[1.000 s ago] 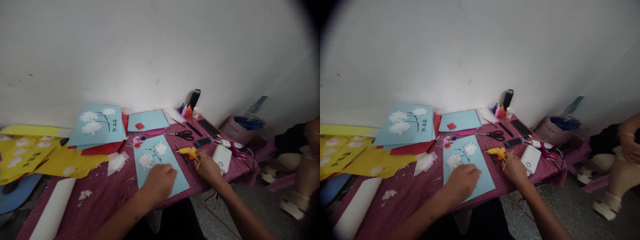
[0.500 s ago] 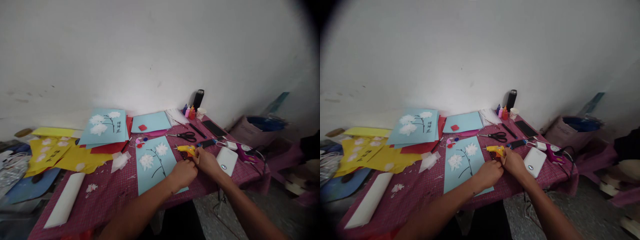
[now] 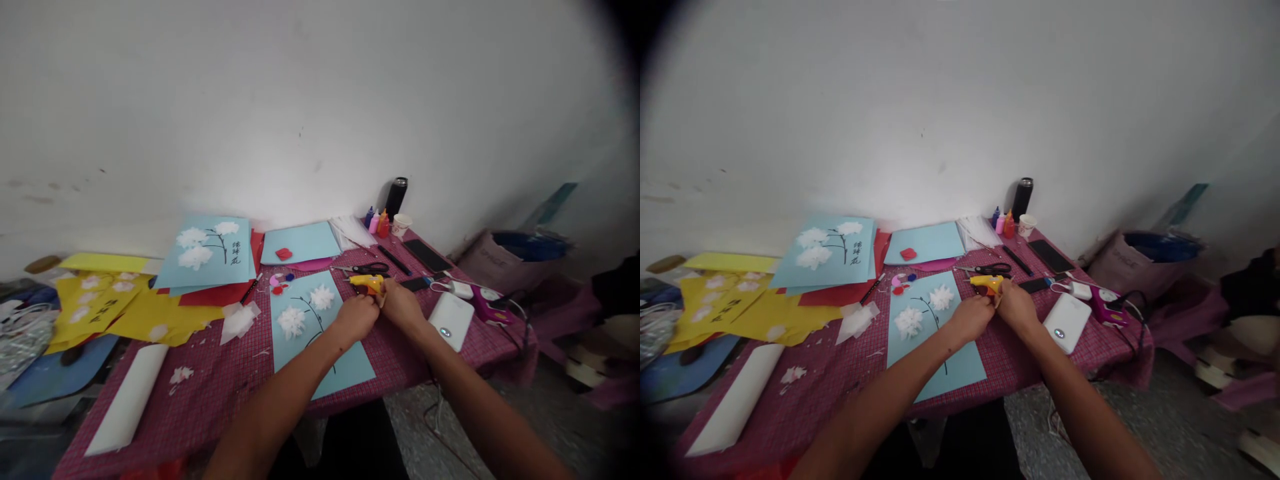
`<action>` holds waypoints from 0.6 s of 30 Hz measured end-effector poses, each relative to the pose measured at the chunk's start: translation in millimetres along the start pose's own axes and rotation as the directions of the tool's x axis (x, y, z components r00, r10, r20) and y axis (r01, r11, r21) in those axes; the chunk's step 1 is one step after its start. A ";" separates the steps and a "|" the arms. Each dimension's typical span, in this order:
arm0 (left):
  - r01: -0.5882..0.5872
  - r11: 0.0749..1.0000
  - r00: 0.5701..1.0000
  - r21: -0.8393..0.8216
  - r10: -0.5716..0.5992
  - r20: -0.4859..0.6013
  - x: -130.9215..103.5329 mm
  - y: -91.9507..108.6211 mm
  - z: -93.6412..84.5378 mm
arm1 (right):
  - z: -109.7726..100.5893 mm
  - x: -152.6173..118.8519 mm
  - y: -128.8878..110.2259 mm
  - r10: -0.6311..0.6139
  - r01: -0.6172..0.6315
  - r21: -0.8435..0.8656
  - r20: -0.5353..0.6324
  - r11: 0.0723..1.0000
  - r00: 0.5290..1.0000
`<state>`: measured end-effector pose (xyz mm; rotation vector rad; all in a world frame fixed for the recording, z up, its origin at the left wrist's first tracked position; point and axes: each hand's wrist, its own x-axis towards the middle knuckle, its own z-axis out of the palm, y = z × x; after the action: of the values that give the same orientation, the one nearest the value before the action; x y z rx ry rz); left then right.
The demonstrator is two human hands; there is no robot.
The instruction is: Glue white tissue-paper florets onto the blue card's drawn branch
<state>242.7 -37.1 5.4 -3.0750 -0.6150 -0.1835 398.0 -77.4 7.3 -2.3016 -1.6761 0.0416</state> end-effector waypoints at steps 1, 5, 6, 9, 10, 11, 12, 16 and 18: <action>0.002 1.000 1.000 -0.003 -0.002 -0.001 -1.0 -0.1 0.2 | 0.6 0.1 0.0 -0.005 0.005 0.001 0.002 1.000 1.000; 0.004 1.000 1.000 -0.018 -0.004 -0.006 -6.1 0.1 1.1 | 1.3 -4.0 1.4 -0.017 0.017 -0.004 0.005 1.000 1.000; 0.004 1.000 1.000 -0.022 -0.004 -0.008 -7.0 0.1 1.3 | 1.1 -5.6 1.8 -0.018 0.018 -0.009 0.009 1.000 1.000; 0.003 0.999 1.000 -0.032 -0.004 -0.011 -8.2 -0.2 1.5 | 0.3 -9.2 2.4 -0.015 0.016 -0.027 0.032 1.000 0.999; 0.003 0.999 1.000 -0.034 -0.003 -0.013 -8.3 -0.2 1.3 | 0.0 -9.4 2.5 -0.011 0.012 -0.033 0.041 0.999 0.999; 0.002 0.999 1.000 -0.036 -0.003 -0.014 -8.3 -0.2 1.0 | -0.2 -9.0 2.4 -0.005 0.007 -0.039 0.048 0.999 0.999; 0.001 0.999 1.000 -0.037 -0.002 -0.015 -8.3 -0.2 0.5 | -0.5 -7.9 2.2 0.001 0.001 -0.045 0.053 0.999 0.999; -0.004 0.999 1.000 -0.037 0.004 -0.014 -9.0 -0.2 -2.6 | -0.9 1.4 0.9 0.028 -0.024 -0.066 0.063 0.998 0.998; -0.007 0.999 1.000 -0.036 0.007 -0.010 -10.0 -0.2 -4.3 | -0.9 6.2 0.8 0.040 -0.035 -0.073 0.065 0.997 0.997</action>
<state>233.0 -40.9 8.5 -3.1085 -0.6072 -0.2115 400.9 -72.0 8.9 -2.4097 -1.6924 0.0671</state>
